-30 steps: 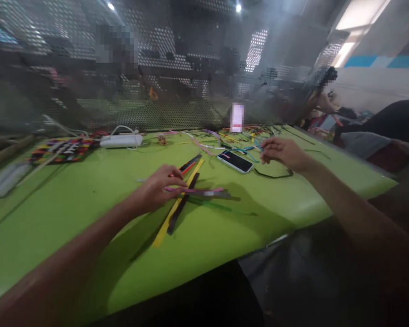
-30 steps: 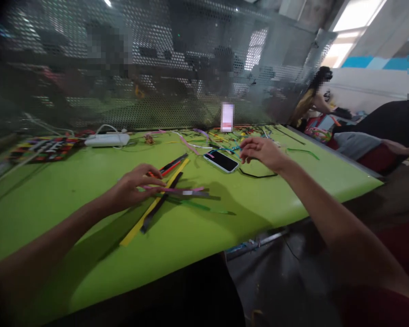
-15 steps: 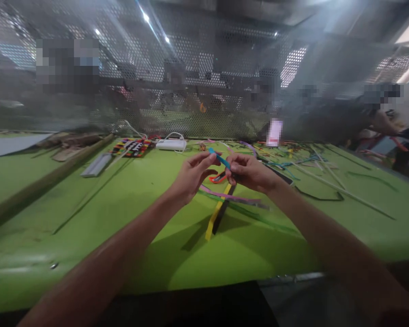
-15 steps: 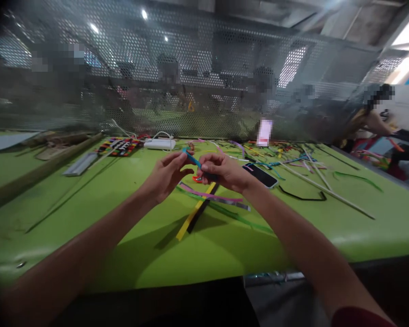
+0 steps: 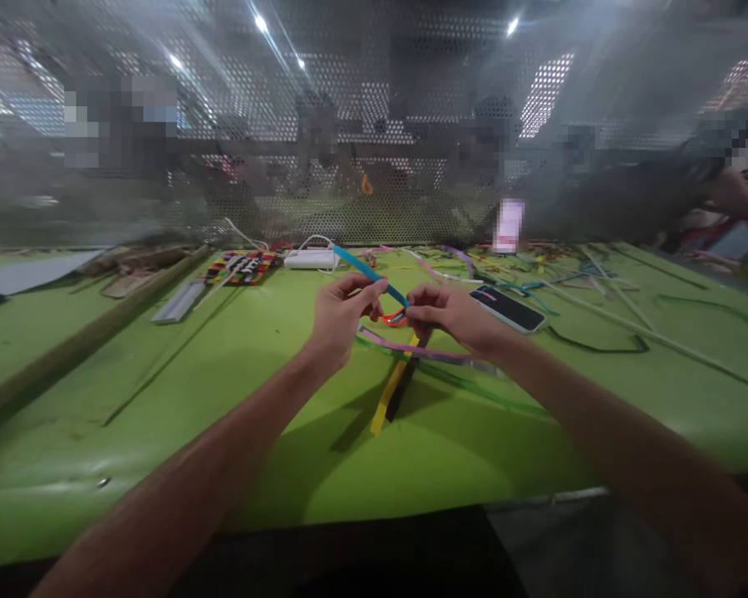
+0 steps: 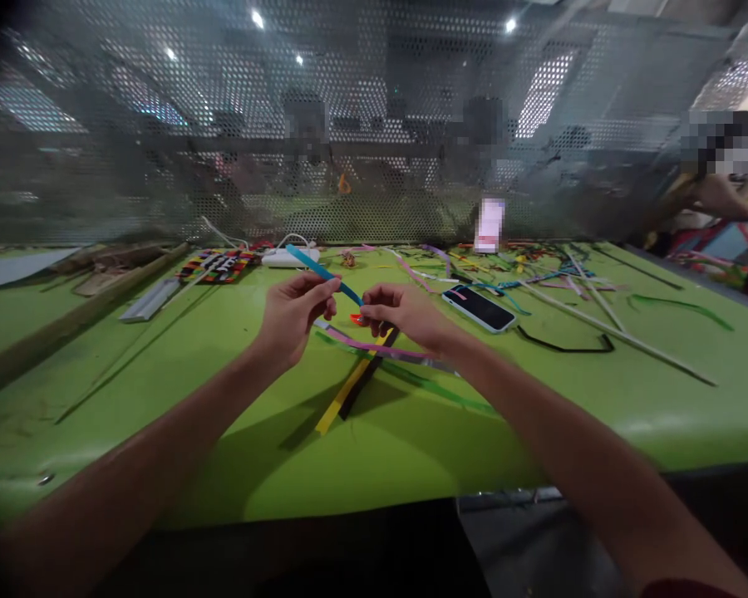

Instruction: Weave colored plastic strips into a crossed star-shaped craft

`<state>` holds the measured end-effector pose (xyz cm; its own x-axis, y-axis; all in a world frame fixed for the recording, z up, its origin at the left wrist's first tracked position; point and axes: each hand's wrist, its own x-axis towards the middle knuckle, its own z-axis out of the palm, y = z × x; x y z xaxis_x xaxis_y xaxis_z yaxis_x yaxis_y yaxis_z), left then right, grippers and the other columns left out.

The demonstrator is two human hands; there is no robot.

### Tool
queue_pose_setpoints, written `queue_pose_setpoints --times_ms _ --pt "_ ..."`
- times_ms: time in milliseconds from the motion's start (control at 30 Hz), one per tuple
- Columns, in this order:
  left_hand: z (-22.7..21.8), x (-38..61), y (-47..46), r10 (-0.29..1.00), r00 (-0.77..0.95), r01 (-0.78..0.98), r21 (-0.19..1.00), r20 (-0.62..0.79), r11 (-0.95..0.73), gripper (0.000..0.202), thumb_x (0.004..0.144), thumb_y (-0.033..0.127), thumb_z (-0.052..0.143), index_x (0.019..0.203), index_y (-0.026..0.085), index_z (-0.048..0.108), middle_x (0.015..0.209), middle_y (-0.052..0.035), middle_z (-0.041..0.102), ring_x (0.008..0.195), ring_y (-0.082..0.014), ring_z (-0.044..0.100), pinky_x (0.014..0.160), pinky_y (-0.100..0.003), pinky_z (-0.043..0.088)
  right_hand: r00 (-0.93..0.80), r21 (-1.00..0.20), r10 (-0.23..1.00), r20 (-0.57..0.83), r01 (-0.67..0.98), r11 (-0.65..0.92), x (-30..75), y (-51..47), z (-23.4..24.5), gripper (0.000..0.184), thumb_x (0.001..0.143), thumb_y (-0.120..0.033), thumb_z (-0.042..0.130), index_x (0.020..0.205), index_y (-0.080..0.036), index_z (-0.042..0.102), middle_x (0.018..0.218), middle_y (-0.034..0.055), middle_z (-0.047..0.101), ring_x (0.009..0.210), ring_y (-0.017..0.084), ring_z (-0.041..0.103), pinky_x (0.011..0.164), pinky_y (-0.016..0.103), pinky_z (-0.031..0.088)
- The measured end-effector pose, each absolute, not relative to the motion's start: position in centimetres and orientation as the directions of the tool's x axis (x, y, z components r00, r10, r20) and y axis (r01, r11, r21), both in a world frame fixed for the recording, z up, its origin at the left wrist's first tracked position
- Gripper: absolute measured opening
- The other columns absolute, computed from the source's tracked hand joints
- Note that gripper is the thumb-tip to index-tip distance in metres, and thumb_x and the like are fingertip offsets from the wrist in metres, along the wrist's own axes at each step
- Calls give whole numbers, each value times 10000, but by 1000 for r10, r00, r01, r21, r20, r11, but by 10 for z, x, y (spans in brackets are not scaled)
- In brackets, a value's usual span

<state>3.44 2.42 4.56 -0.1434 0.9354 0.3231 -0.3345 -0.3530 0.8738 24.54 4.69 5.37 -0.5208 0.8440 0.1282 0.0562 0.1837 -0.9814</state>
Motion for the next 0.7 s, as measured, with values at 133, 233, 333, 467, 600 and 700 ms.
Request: queue_pose_setpoints --times_ms 133,233,333,467,600,700 --pt "43 35 23 932 -127 -288 886 340 -363 266 658 339 997 738 164 813 548 27 627 495 -78 530 500 -209 429 -473 -977 874 113 105 183 247 53 48 251 899 -371 905 942 -216 712 792 1 737 654 152 642 700 329 589" --pt "41 36 23 934 -112 -246 901 339 -357 270 665 356 996 713 164 812 534 19 617 486 -84 521 483 -217 416 -440 -972 893 97 153 181 248 55 47 122 931 -258 835 916 -215 722 810 14 758 666 152 656 728 324 586" --pt "38 37 23 929 -110 -226 901 354 -370 256 657 348 988 680 167 808 530 15 614 477 -83 511 466 -216 410 -401 -952 909 115 217 216 247 56 47 65 948 -207 809 916 -218 754 863 34 790 737 170 698 786 334 593" --pt "33 36 24 922 -69 -171 906 382 -388 221 686 365 966 722 181 848 536 13 620 475 -92 509 450 -223 413 -352 -912 920 170 297 283 247 60 46 109 948 -206 850 881 -218 765 836 34 771 755 175 698 777 326 582" --pt "27 39 21 898 14 -99 894 440 -437 177 747 355 946 776 192 882 537 22 621 467 -97 503 443 -228 418 -322 -926 940 115 308 219 248 61 43 123 946 -166 816 851 -207 749 703 6 698 572 141 596 596 286 513" --pt "22 43 17 845 77 -54 849 529 -526 215 801 396 965 786 197 885 648 -10 716 519 -111 553 456 -232 430 -322 -927 941 106 309 210 247 58 42 153 946 -104 759 828 -201 744 657 -10 668 515 119 551 543 262 466"
